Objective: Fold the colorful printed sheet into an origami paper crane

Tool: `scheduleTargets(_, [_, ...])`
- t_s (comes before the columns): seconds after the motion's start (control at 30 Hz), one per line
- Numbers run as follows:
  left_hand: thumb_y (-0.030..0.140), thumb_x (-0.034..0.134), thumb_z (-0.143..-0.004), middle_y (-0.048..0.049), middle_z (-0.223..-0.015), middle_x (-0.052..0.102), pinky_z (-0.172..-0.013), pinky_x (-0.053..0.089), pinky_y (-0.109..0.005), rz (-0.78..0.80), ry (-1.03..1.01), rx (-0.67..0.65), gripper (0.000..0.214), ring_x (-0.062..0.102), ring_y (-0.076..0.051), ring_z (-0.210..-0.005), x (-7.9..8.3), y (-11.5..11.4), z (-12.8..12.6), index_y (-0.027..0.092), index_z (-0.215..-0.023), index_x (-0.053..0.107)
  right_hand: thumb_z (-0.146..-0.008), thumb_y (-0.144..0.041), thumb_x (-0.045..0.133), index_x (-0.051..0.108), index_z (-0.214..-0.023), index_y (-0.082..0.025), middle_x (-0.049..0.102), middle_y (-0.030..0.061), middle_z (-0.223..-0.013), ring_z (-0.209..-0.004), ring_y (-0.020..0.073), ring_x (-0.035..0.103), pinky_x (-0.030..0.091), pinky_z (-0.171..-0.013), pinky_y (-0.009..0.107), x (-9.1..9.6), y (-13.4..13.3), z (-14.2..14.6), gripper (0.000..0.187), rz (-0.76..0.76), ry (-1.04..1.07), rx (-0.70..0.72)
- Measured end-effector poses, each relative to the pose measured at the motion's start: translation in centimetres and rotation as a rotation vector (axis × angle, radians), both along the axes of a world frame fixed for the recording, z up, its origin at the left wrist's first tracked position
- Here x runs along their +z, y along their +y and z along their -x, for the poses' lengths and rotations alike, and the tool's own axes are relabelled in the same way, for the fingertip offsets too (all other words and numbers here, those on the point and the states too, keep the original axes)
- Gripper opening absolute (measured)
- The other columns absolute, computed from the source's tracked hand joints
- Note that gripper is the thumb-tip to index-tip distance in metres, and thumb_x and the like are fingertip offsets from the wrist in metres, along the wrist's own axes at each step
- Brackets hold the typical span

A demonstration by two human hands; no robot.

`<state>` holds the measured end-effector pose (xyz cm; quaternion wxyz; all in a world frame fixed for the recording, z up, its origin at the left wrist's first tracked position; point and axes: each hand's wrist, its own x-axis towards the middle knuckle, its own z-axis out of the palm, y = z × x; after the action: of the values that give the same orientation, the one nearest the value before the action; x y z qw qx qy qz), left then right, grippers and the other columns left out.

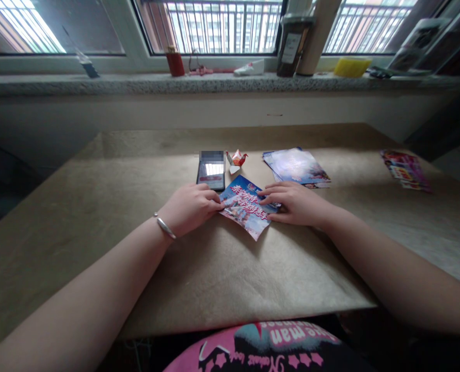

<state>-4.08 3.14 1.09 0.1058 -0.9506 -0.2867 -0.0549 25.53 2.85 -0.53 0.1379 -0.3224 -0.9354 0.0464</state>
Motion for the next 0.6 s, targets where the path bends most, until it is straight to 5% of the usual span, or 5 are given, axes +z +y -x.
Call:
scheduleTargets(0.37, [0.031, 0.048, -0.088, -0.0016, -0.085, 0.067, -0.062, 0.040, -0.025, 0.115, 0.095, 0.166, 0.025, 0.059, -0.014, -0.074, 1.0, -0.5, 0.1, 0.028, -0.089, 0.072, -0.077, -0.037, 0.061, 0.069, -0.097, -0.023, 0.067, 0.0033, -0.109, -0.097, 0.0207, 0.060, 0.046, -0.087, 0.037, 1.0, 0.1, -1.4, 0.025, 0.013, -0.088, -0.003])
scheduleTargets(0.6, [0.027, 0.049, -0.085, -0.0015, -0.084, 0.066, -0.064, 0.039, -0.024, 0.247, 0.009, 0.258, 0.022, 0.058, -0.015, -0.076, 0.9, -0.2, 0.2, 0.024, -0.082, 0.071, -0.084, -0.028, 0.050, 0.071, -0.090, -0.023, 0.067, 0.0048, -0.091, -0.082, 0.0170, 0.060, 0.044, -0.070, 0.028, 0.2, 0.0, -1.2, 0.022, 0.026, -0.033, -0.151])
